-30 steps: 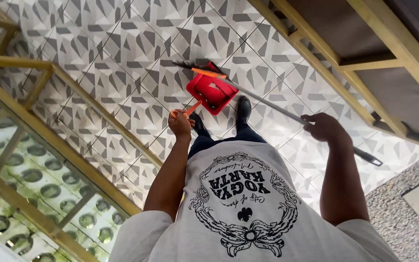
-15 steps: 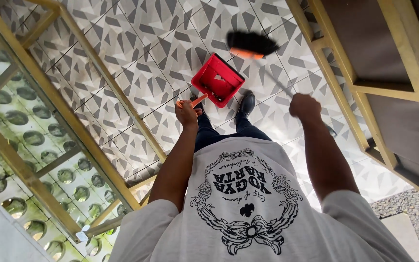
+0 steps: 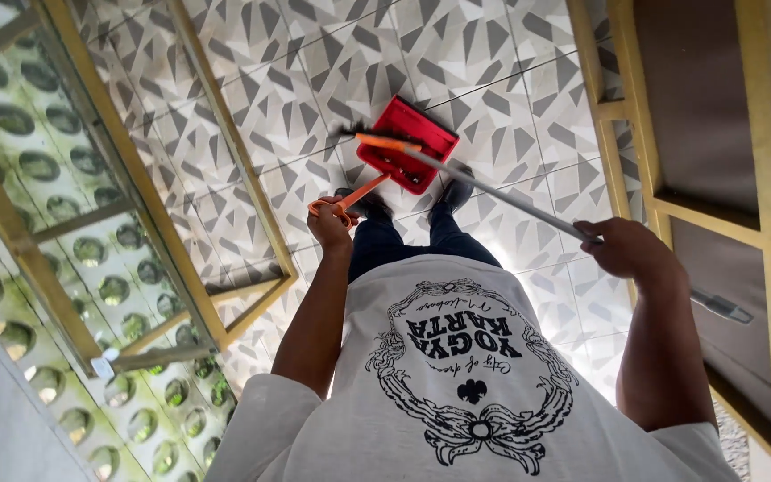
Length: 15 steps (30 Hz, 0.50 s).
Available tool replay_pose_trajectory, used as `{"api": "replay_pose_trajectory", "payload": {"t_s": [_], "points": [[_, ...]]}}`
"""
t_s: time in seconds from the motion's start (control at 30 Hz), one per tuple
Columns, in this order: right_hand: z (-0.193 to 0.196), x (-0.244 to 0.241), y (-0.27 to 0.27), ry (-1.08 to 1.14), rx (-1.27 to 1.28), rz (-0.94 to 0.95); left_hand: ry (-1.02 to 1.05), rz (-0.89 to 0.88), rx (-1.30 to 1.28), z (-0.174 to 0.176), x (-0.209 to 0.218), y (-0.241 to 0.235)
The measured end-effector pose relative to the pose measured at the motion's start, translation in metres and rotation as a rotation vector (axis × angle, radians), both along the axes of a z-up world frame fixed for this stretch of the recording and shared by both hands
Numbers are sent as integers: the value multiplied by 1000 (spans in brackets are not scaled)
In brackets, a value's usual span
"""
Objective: The person sweeps a tiled floor using a broom and dustpan, moving debris into the dustpan. The person walks around the area, sweeping under furniture and along walls, then deposits the collected debris into the dustpan.
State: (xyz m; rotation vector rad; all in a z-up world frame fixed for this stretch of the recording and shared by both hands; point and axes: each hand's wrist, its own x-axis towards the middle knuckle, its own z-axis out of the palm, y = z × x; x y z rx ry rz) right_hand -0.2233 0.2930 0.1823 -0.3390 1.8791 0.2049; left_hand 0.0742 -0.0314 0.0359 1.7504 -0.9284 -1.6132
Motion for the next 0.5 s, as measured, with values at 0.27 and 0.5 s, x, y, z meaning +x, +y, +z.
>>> {"api": "replay_pose_trajectory", "payload": {"t_s": [0.27, 0.5], "points": [[-14, 21, -62, 167, -130, 162, 190, 258, -38, 27, 59, 49], [-63, 50, -91, 188, -296, 196, 296, 500, -9, -5, 120, 70]]}}
